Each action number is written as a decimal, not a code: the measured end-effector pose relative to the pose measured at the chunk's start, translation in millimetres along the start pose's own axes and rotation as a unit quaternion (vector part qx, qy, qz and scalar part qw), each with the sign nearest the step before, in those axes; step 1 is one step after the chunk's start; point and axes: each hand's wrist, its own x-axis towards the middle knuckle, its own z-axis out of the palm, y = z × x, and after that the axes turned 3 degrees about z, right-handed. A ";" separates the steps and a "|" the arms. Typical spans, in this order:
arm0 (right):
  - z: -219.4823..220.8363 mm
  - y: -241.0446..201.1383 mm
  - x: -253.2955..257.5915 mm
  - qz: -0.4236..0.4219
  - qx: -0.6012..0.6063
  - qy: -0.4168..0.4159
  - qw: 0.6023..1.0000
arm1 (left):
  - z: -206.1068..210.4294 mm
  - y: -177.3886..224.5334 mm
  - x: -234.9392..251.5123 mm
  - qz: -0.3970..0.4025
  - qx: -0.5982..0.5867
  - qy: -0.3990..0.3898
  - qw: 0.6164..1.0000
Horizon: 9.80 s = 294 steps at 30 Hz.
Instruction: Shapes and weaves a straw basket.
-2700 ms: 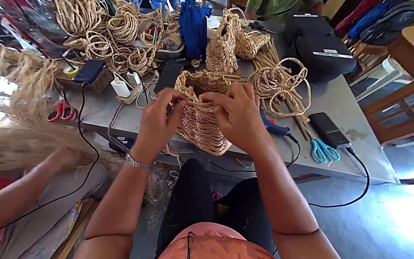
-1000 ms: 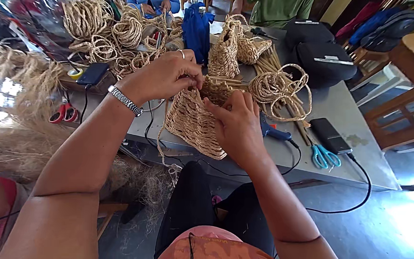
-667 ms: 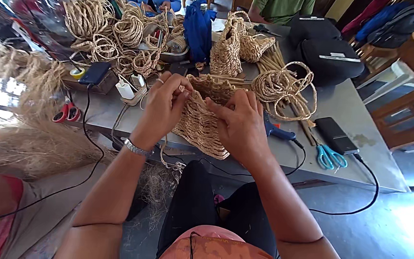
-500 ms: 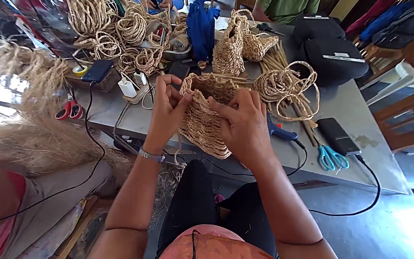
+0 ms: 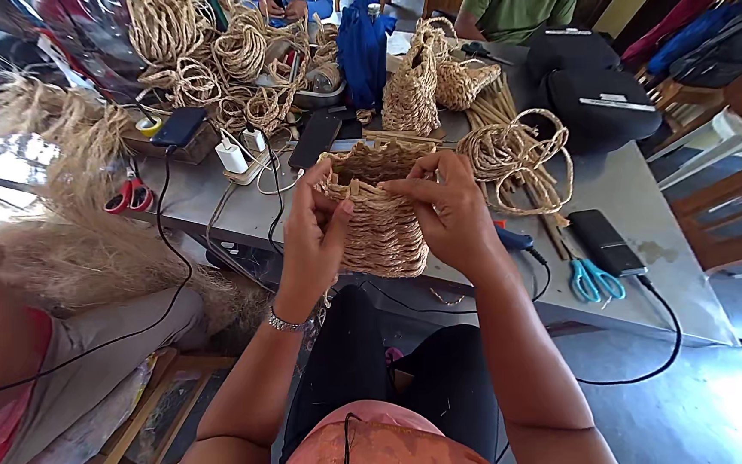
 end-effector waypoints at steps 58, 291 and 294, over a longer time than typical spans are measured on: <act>73.4 20.1 -17.5 -0.076 -0.154 0.233 0.957 | 25.8 -44.1 -6.3 0.158 0.120 0.111 0.974; 77.3 38.0 -20.5 -0.023 0.102 0.209 0.972 | 35.0 -25.0 49.1 0.174 0.073 -0.067 0.980; 76.3 36.2 -20.8 -0.018 0.107 0.209 0.972 | 30.9 -26.4 52.2 0.184 0.071 -0.076 0.977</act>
